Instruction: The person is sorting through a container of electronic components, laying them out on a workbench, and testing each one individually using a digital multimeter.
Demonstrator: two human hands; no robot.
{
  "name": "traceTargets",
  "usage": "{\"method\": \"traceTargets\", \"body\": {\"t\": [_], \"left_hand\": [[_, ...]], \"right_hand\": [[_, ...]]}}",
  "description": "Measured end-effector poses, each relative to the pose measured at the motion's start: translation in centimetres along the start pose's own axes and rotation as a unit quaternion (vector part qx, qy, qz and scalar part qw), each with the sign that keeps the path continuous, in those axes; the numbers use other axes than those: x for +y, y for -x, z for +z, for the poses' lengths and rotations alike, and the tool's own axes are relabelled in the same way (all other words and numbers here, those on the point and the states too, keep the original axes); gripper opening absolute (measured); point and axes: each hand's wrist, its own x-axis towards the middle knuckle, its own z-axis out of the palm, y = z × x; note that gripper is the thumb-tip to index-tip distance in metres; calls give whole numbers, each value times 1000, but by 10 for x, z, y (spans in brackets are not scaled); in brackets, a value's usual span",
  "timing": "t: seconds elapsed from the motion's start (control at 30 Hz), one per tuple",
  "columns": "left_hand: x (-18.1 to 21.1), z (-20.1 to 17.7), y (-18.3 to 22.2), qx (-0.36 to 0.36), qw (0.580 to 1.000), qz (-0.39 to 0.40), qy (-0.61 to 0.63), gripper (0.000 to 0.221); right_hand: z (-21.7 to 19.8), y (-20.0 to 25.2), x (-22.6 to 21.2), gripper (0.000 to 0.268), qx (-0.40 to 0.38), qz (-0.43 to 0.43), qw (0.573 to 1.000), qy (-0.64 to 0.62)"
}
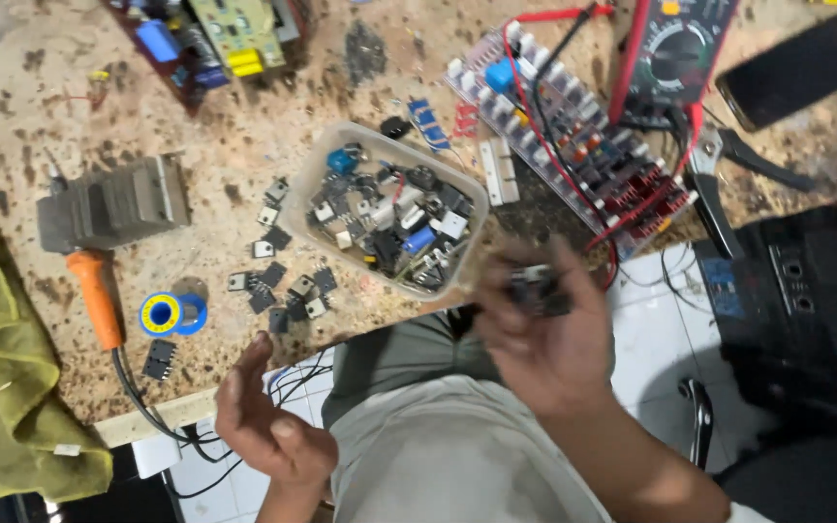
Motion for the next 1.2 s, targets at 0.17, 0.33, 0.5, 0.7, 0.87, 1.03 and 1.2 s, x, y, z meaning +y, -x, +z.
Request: {"method": "traceTargets", "body": {"t": [0.17, 0.33, 0.5, 0.7, 0.87, 1.03, 1.2], "left_hand": [[-29, -34, -18, 6, 997, -1, -81, 42], [-63, -46, -13, 27, 997, -57, -37, 37], [-62, -39, -15, 17, 992, -94, -82, 38], [-57, -42, -19, 0, 989, -106, -107, 35], [-61, -46, -19, -6, 987, -77, -139, 33], [-62, -48, -21, -18, 988, -40, -148, 31], [-58, -55, -19, -19, 996, -47, -67, 34]], "right_hand": [[41, -23, -32, 33, -46, -58, 989, 127], [70, -76, -40, 32, 37, -70, 932, 353], [121, -150, -64, 23, 141, -33, 798, 585], [89, -281, -95, 13, 96, -126, 748, 644], [96, -308, -90, 11, 76, -119, 623, 769], [132, -273, -73, 22, 110, -55, 565, 816], [128, -251, -81, 33, 105, -196, 582, 782]]}}
